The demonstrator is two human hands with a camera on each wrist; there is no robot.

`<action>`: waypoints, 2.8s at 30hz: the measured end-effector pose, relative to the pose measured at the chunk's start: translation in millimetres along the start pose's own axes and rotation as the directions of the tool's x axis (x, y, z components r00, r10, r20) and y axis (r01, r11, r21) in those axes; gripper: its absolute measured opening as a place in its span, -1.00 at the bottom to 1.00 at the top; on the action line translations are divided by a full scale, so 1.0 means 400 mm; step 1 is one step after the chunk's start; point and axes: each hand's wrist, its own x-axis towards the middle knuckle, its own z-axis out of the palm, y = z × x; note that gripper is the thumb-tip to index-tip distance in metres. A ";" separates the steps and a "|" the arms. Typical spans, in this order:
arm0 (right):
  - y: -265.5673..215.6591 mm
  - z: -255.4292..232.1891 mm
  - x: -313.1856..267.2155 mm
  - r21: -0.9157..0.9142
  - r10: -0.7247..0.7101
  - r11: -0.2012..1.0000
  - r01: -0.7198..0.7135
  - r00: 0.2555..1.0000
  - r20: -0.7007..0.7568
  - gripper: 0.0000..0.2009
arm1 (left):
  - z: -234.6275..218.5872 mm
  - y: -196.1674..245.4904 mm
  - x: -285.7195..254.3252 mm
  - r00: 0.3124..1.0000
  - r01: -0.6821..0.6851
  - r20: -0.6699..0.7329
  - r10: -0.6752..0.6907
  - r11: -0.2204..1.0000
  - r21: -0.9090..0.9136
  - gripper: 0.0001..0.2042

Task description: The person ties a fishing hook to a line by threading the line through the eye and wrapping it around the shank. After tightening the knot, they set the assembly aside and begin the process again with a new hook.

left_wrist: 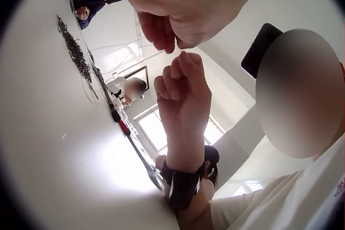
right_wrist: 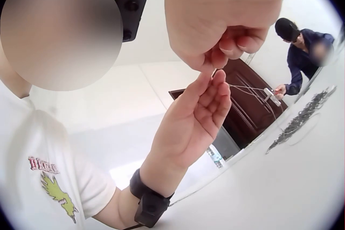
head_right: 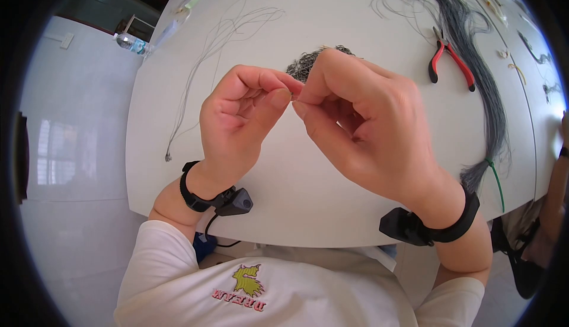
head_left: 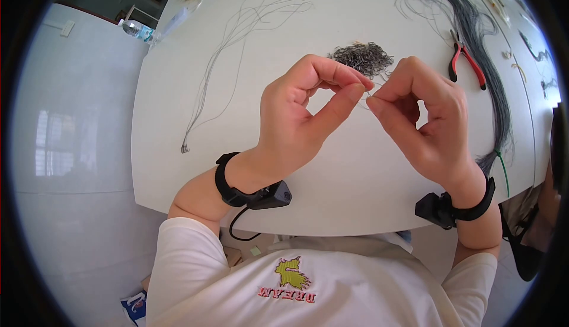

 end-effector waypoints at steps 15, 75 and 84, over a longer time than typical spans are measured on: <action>-0.002 -0.028 0.005 0.285 0.036 0.957 -0.056 0.997 0.074 -0.83 | -0.009 0.000 0.016 0.986 0.122 -0.103 -0.134 0.986 -0.118 -0.91; 0.022 -0.032 0.013 -0.022 0.031 0.999 -0.027 0.970 0.240 -0.92 | -0.018 -0.045 0.020 0.988 -0.120 -0.066 0.138 0.968 0.219 -0.92; 0.011 -0.133 0.025 0.042 0.103 0.990 -0.132 0.905 0.414 -0.92 | -0.045 -0.044 0.026 0.971 -0.161 -0.147 0.190 0.969 0.188 -0.90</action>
